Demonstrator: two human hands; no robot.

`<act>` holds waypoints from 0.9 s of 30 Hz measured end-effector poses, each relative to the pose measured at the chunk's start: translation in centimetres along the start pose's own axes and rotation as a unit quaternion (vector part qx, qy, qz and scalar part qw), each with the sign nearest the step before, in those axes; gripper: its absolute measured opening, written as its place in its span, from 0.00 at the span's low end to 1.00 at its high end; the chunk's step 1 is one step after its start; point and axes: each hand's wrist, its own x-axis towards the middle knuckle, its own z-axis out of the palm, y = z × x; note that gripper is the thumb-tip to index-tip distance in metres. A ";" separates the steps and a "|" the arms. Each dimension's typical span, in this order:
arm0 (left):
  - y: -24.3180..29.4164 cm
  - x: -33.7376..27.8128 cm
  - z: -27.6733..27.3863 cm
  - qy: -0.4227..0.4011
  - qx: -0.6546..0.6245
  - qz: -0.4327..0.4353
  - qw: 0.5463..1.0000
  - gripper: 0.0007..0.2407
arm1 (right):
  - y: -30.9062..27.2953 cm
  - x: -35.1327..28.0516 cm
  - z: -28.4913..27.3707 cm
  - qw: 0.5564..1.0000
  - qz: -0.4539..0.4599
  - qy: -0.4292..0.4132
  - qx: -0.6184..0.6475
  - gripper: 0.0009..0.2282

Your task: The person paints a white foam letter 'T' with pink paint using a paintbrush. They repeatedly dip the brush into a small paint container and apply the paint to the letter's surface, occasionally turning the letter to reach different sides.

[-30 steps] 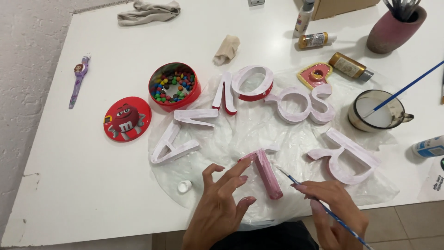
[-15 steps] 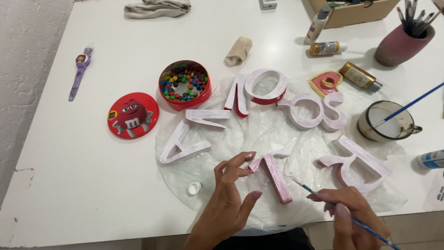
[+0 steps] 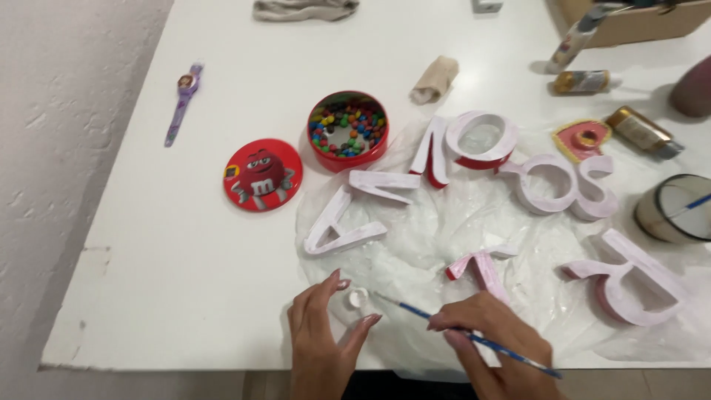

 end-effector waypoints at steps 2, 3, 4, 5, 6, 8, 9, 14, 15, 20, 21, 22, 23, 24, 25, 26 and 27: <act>-2.9 -0.5 1.6 0.054 0.104 0.059 0.991 0.30 | -0.4 0.3 0.3 0.999 -0.013 -0.014 0.032 0.07; -3.4 -0.9 2.0 0.045 0.083 0.075 0.993 0.30 | 0.0 0.4 0.7 1.000 -0.009 0.001 0.008 0.07; -4.0 -1.0 2.4 0.068 0.118 0.058 0.989 0.29 | 0.4 0.4 1.3 0.998 -0.048 -0.014 0.043 0.07; -4.8 -1.1 2.8 0.092 0.152 0.040 0.983 0.27 | 0.9 0.5 1.7 0.993 -0.088 -0.032 0.077 0.07; -7.8 -1.4 3.7 0.080 0.134 0.059 0.986 0.27 | 0.6 0.5 1.6 0.995 -0.082 -0.013 0.056 0.07; -14.1 -2.0 5.4 0.012 0.082 0.089 0.993 0.32 | 0.0 0.8 1.9 0.991 -0.105 -0.022 0.076 0.05; -15.3 -2.2 6.5 0.006 0.073 0.101 0.992 0.32 | 0.0 0.6 1.7 0.993 -0.103 -0.011 0.065 0.05; -11.3 -2.3 6.8 0.007 0.009 0.077 0.997 0.36 | 0.6 0.0 1.5 0.993 -0.112 -0.019 0.031 0.04; -10.6 -2.5 6.7 0.008 0.009 0.075 0.997 0.36 | 0.8 -0.3 1.6 0.993 -0.111 -0.021 0.031 0.04; -8.5 -1.8 6.6 0.061 0.082 0.157 0.982 0.30 | 1.9 -1.2 1.8 0.994 -0.098 0.020 0.043 0.02; -8.5 -1.8 6.5 0.061 0.083 0.155 0.983 0.30 | 2.1 -1.4 1.6 0.994 -0.097 0.018 0.044 0.02; -8.5 -1.8 6.2 0.040 0.097 0.141 0.984 0.31 | 2.3 -1.5 1.5 0.994 -0.098 0.023 0.047 0.03; -8.5 -1.8 6.0 0.018 0.110 0.127 0.986 0.33 | 2.5 -1.6 1.5 0.993 -0.099 0.027 0.050 0.04; -7.7 -1.6 5.8 0.018 0.113 0.125 0.986 0.33 | 2.3 -1.5 0.8 0.993 -0.098 0.025 0.053 0.04; -6.9 -1.4 5.6 0.024 0.127 0.122 0.984 0.32 | 2.1 -1.4 0.2 0.993 -0.077 0.029 0.085 0.05; -6.1 -1.3 5.0 0.028 0.146 0.117 0.982 0.31 | 1.8 -1.3 -0.1 0.991 -0.055 0.032 0.122 0.07; -4.0 -0.8 5.2 0.028 0.154 0.112 0.981 0.31 | 2.0 -1.9 -0.4 0.990 -0.053 0.028 0.130 0.07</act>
